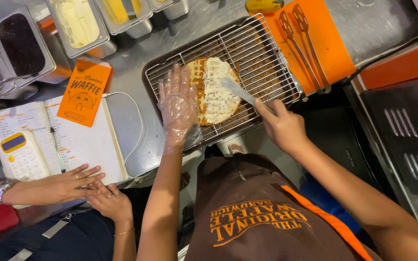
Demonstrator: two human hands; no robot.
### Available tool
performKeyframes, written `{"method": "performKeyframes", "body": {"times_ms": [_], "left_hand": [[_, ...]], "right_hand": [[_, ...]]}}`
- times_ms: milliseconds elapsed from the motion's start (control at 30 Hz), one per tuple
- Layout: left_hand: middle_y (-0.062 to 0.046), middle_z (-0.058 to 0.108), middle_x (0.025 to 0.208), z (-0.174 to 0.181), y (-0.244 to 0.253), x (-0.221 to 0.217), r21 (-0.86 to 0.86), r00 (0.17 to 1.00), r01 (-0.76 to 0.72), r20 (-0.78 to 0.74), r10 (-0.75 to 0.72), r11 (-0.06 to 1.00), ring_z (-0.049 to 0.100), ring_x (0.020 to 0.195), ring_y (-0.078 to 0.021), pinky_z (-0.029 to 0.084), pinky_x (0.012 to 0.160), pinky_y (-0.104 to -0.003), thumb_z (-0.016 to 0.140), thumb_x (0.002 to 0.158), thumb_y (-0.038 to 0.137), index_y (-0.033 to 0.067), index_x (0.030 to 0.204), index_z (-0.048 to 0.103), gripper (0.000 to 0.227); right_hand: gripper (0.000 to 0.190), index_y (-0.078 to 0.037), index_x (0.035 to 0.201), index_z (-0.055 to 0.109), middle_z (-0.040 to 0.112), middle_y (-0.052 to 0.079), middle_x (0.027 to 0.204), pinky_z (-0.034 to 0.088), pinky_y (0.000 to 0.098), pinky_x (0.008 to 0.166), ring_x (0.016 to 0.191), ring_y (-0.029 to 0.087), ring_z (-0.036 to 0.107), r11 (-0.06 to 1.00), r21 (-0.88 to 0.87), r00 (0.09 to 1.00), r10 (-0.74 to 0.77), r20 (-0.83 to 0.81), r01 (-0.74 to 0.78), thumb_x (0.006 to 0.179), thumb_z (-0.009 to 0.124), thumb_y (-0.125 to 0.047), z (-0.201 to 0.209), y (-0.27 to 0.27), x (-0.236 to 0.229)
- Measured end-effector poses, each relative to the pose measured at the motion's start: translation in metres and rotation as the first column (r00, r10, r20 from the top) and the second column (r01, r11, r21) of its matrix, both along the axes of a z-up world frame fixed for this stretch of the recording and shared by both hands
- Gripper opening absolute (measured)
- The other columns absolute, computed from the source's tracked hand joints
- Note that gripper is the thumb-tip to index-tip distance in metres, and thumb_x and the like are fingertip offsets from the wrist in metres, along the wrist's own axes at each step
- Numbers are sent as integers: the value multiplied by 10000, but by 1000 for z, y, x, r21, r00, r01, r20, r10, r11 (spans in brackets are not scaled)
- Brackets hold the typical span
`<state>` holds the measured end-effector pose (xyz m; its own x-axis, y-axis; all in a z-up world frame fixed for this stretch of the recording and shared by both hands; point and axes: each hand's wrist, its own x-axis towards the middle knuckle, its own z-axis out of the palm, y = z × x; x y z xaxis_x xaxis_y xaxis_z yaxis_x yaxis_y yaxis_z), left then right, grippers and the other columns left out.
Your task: The person prepares waffles by removing them from a waffle iron, placing them on a cooling rack, and spreading various toppings including white and dark sauces with a knife and spatula.
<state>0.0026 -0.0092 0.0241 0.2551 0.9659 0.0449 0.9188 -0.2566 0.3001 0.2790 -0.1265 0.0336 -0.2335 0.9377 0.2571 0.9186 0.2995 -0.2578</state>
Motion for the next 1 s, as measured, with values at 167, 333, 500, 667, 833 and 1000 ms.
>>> {"method": "performKeyframes", "body": {"times_ms": [167,333,500,667,833,1000], "left_hand": [[-140,284,1680,-2,1,-1,22,1000,4,12,-4,1000,287,1544,-354,130,1265,-557,412,1087,313,155,1622,322,565],[-130,289,1685,-6,2,-3,10,1000,-4,11,4,1000,295,1544,-354,138,1271,-563,439,1085,304,163,1620,332,564],[-127,292,1682,-6,2,-2,10,1000,0,11,0,1000,299,1544,-355,137,1272,-562,459,1075,303,163,1616,338,571],[-150,300,1674,-4,4,0,8,1000,1,16,-1,1000,296,1534,-371,136,1258,-570,461,1071,281,147,1617,339,575],[-145,318,1664,-3,4,-1,12,1000,-4,-9,4,1000,306,1528,-359,137,1259,-569,476,1058,291,154,1603,360,574],[-127,337,1660,-4,3,0,4,999,-19,26,19,1000,330,1519,-360,151,1260,-577,488,1053,291,172,1601,380,570]], "right_hand": [[576,-207,1421,623,608,37,972,524,350,563,676,232,654,998,-28,972,-69,-226,64,882,728,-30,14,-26,12],[662,-171,1453,600,630,75,999,525,355,542,624,235,634,994,60,989,103,-104,-97,824,735,-14,-4,1,21],[675,-185,1502,581,625,63,963,511,357,525,613,226,622,987,49,987,155,-47,-153,870,749,-15,-21,41,29],[556,-180,1442,613,600,86,920,517,364,593,665,249,624,994,-74,943,49,-328,-77,915,721,-37,-4,3,14],[514,-150,1359,668,592,96,855,506,332,592,643,216,603,959,-259,888,-17,-460,-116,874,705,16,13,-41,16],[470,-120,1360,680,602,77,860,496,300,638,705,189,597,974,-224,781,-121,-613,-25,931,682,72,5,-36,13]]}}
